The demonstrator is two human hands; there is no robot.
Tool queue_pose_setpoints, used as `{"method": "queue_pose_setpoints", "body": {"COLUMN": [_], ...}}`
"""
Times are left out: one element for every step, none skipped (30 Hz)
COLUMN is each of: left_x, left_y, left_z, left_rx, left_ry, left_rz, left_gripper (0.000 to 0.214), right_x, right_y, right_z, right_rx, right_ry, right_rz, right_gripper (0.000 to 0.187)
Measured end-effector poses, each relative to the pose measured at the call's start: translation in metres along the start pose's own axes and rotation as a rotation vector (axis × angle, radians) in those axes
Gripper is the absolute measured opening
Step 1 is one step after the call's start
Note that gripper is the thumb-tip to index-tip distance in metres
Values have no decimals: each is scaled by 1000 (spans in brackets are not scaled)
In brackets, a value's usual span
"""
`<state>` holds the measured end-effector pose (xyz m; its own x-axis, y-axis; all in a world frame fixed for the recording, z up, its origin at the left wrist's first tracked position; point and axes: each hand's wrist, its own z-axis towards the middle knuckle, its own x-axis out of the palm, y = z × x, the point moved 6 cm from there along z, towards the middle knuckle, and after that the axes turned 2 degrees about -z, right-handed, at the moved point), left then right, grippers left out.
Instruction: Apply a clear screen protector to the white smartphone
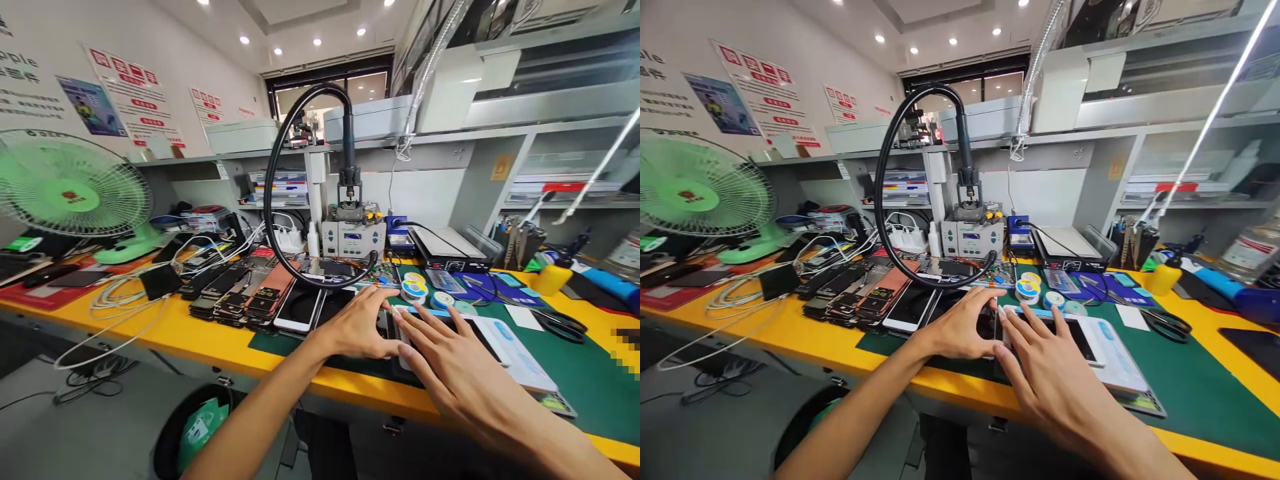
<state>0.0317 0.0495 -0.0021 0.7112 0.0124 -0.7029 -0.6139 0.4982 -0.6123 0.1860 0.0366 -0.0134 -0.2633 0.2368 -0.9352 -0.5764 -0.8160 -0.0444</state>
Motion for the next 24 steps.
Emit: {"method": "queue_pose_setpoints", "body": {"left_x": [-1,-1,-2,-2,-2,-2,-3,-3,-3,-3,-3,-3,-3,-2,-2,-1,0,1,2,3,4,4,5,5], "left_y": [0,0,-1,0,0,-1,-2,-3,-4,-5,-5,-4,-5,-4,-2,0,1,3,4,4,4,5,5,6], "left_z": [0,0,0,-1,-1,-2,-3,-3,-4,-5,-6,-6,-6,-5,-5,-4,-3,-2,-2,-1,-2,-2,-2,-2], "left_rx": [14,24,32,38,44,53,62,70,72,59,36,5,0,-8,-33,-45,-48,-54,-54,-45,-36,-33,-31,-30], "left_ry": [-6,-8,-7,-2,7,19,30,40,46,53,57,61,67,71,73,75,76,76,71,70,71,67,63,60], "left_rz": [8,10,11,9,4,-2,-8,-12,-14,-13,-5,6,-3,-12,3,21,38,52,66,79,96,112,125,138], "left_gripper": [90,89,88,87,87,86,85,83,82,81,79,78,78,77,76,75,73,72,71,68,67,66,66,66], "right_x": [3,5,6,7,7,6,4,1,-2,-6,-10,-14,-17,-21,-23,-25,-27,-28,-29,-30,-31,-32,-33,-34], "right_y": [0,1,2,3,6,9,12,16,19,22,25,26,25,25,23,21,17,14,9,5,0,-5,-10,-15], "right_z": [-5,-10,-14,-18,-20,-21,-21,-21,-20,-19,-18,-18,-18,-19,-21,-23,-27,-31,-36,-41,-46,-52,-57,-63], "right_rx": [-11,-23,-33,-42,-50,-53,-51,-45,-30,-9,11,44,78,98,112,128,142,155,170,185,200,215,229,244], "right_ry": [-22,-42,-59,-73,-82,-84,-81,-70,-54,-38,-13,-2,4,8,13,16,21,25,27,30,31,32,33,34], "right_rz": [-14,-22,-28,-31,-32,-30,-26,-18,-9,6,26,46,69,86,99,104,106,105,102,97,89,80,69,57], "right_gripper": [51,50,50,50,50,51,51,52,52,51,51,51,51,51,52,53,54,54,55,55,55,54,54,53]}}
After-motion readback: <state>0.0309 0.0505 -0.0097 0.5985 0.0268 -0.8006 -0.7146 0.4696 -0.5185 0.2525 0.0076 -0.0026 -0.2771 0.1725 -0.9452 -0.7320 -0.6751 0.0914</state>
